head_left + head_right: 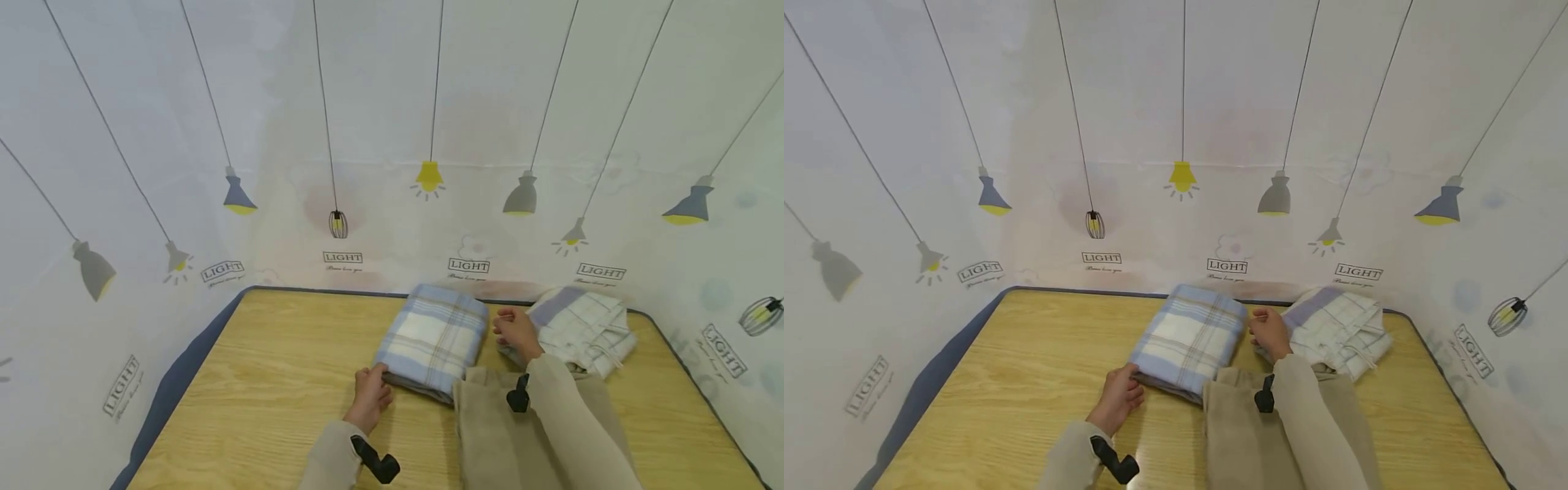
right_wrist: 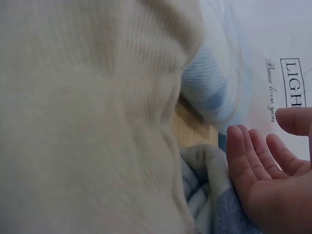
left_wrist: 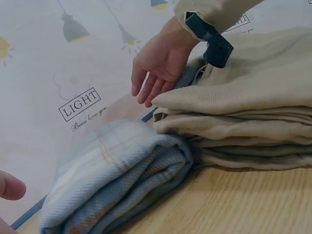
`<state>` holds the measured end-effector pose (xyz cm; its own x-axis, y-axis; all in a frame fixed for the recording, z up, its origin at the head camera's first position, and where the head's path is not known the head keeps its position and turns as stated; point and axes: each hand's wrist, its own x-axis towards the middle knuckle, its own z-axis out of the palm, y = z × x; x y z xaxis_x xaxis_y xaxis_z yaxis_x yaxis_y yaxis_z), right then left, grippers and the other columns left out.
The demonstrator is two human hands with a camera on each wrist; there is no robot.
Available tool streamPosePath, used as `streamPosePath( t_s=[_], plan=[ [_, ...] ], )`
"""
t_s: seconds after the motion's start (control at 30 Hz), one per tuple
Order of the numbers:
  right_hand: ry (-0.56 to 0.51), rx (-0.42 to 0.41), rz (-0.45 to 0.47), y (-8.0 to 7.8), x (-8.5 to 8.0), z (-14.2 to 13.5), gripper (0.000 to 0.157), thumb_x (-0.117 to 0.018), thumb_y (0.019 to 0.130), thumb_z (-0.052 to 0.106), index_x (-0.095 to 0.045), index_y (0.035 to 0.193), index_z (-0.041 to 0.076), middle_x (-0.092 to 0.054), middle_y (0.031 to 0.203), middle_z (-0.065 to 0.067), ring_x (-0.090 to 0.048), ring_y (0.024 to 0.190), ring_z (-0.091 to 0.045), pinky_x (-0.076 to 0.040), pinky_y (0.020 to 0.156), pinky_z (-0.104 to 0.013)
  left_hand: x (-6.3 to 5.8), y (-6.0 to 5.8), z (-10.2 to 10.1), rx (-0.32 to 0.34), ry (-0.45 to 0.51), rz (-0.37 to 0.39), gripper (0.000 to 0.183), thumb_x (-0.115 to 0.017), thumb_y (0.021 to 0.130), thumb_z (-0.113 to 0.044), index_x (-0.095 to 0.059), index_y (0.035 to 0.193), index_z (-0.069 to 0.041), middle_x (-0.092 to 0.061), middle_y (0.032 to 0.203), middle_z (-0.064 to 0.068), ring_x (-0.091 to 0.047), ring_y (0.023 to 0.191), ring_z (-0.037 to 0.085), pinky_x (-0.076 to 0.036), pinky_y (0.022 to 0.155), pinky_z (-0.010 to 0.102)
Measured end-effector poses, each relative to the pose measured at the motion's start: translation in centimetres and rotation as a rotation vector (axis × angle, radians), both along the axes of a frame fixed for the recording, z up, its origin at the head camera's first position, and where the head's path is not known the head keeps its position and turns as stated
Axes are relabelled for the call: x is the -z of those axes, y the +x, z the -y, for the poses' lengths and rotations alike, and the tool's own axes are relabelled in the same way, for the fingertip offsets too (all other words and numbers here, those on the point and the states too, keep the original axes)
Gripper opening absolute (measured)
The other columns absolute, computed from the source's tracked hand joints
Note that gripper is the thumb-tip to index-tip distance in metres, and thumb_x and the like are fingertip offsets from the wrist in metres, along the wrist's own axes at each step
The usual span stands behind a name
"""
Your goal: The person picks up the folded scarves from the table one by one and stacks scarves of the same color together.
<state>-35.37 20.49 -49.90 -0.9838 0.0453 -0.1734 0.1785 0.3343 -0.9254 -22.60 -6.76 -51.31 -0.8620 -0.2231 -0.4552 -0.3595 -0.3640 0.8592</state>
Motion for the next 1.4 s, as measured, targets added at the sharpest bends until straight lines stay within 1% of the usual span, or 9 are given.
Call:
streamPosePath(
  t_s=[0.07, 0.17, 0.23, 0.3, 0.57, 0.9, 1.07, 1.2, 1.4],
  plan=[
    [0.017, 0.007, 0.006, -0.1, 0.1, 0.1, 0.045, -0.049, 0.092, 0.008, -0.040, 0.131, -0.011, -0.055, 0.117, -0.026, -0.060, 0.082, -0.015, -0.053, 0.062, -0.025, -0.1, 0.0, 0.1, 0.017, -0.009, 0.015, 0.056, -0.050, 0.086, -0.018, -0.021, 0.129, 0.003, -0.038, 0.081, 0.008, -0.034, 0.059, 0.011, -0.037, 0.051, 0.019],
    [0.041, 0.000, 0.022, -0.4, 0.2, 0.3, 0.049, -0.048, 0.093, 0.011, -0.037, 0.135, -0.011, -0.049, 0.127, -0.030, -0.059, 0.097, -0.026, -0.055, 0.069, -0.030, -0.1, 0.0, 0.2, 0.047, -0.034, 0.027, 0.076, -0.049, 0.088, -0.021, -0.008, 0.146, 0.005, -0.039, 0.121, 0.030, -0.049, 0.088, 0.028, -0.044, 0.063, 0.025],
    [0.049, -0.008, 0.039, -0.6, 0.2, 0.5, 0.051, -0.047, 0.094, 0.013, -0.034, 0.138, -0.010, -0.044, 0.133, -0.031, -0.054, 0.109, -0.034, -0.055, 0.074, -0.034, -0.2, 0.0, 0.2, 0.062, -0.049, 0.020, 0.078, -0.048, 0.090, -0.023, -0.005, 0.148, 0.006, -0.024, 0.142, 0.035, -0.045, 0.114, 0.041, -0.046, 0.074, 0.030],
    [0.053, -0.011, 0.057, -0.9, 0.3, 0.7, 0.054, -0.047, 0.094, 0.015, -0.032, 0.140, -0.009, -0.041, 0.136, -0.032, -0.049, 0.117, -0.038, -0.054, 0.079, -0.037, -0.2, -0.1, 0.2, 0.066, -0.060, 0.004, 0.077, -0.048, 0.091, -0.023, -0.006, 0.148, 0.006, -0.018, 0.148, 0.034, -0.035, 0.127, 0.047, -0.045, 0.083, 0.037],
    [0.042, -0.093, 0.038, -2.1, 0.5, 2.0, 0.064, -0.051, 0.096, 0.020, -0.021, 0.146, -0.006, -0.021, 0.150, -0.030, -0.028, 0.136, -0.044, -0.034, 0.106, -0.053, -0.6, -1.2, 0.0, -0.020, -0.091, -0.055, 0.074, -0.051, 0.087, -0.017, -0.014, 0.146, 0.007, -0.022, 0.146, 0.033, -0.029, 0.132, 0.045, -0.037, 0.097, 0.056],
    [0.084, -0.149, 0.024, -2.4, 1.4, 2.5, 0.071, -0.055, 0.095, 0.022, -0.017, 0.149, -0.005, -0.014, 0.154, -0.029, -0.017, 0.141, -0.044, -0.024, 0.112, -0.055, -0.4, -1.0, 0.1, -0.056, -0.018, -0.027, 0.074, -0.050, 0.087, -0.017, -0.011, 0.146, 0.006, -0.017, 0.146, 0.034, -0.020, 0.136, 0.050, -0.029, 0.096, 0.073],
    [0.126, -0.243, -0.005, -2.7, 1.4, 2.7, 0.078, -0.058, 0.094, 0.026, -0.013, 0.149, -0.007, -0.010, 0.154, -0.032, -0.013, 0.141, -0.046, -0.021, 0.112, -0.057, -0.5, -0.9, 0.1, -0.064, 0.107, -0.019, 0.077, -0.047, 0.089, -0.016, -0.003, 0.147, 0.010, -0.009, 0.146, 0.041, -0.015, 0.135, 0.056, -0.029, 0.097, 0.073],
    [0.147, -0.236, -0.025, -2.9, 1.6, 2.8, 0.079, -0.059, 0.093, 0.027, -0.014, 0.148, -0.008, -0.012, 0.153, -0.032, -0.014, 0.141, -0.047, -0.021, 0.112, -0.057, -0.5, -0.3, -0.4, -0.005, 0.253, 0.007, 0.077, -0.042, 0.094, -0.016, 0.006, 0.146, 0.012, 0.000, 0.142, 0.049, -0.011, 0.134, 0.060, -0.027, 0.101, 0.069],
    [0.196, -0.230, -0.004, -3.3, 2.7, 2.8, 0.081, -0.059, 0.092, 0.029, -0.014, 0.148, -0.007, -0.014, 0.152, -0.034, -0.016, 0.140, -0.048, -0.019, 0.113, -0.056, -0.4, 0.1, -1.6, 0.047, 0.363, 0.022, 0.081, -0.039, 0.096, -0.017, 0.021, 0.144, 0.008, 0.010, 0.139, 0.052, -0.002, 0.132, 0.064, -0.022, 0.104, 0.070]
  ],
)
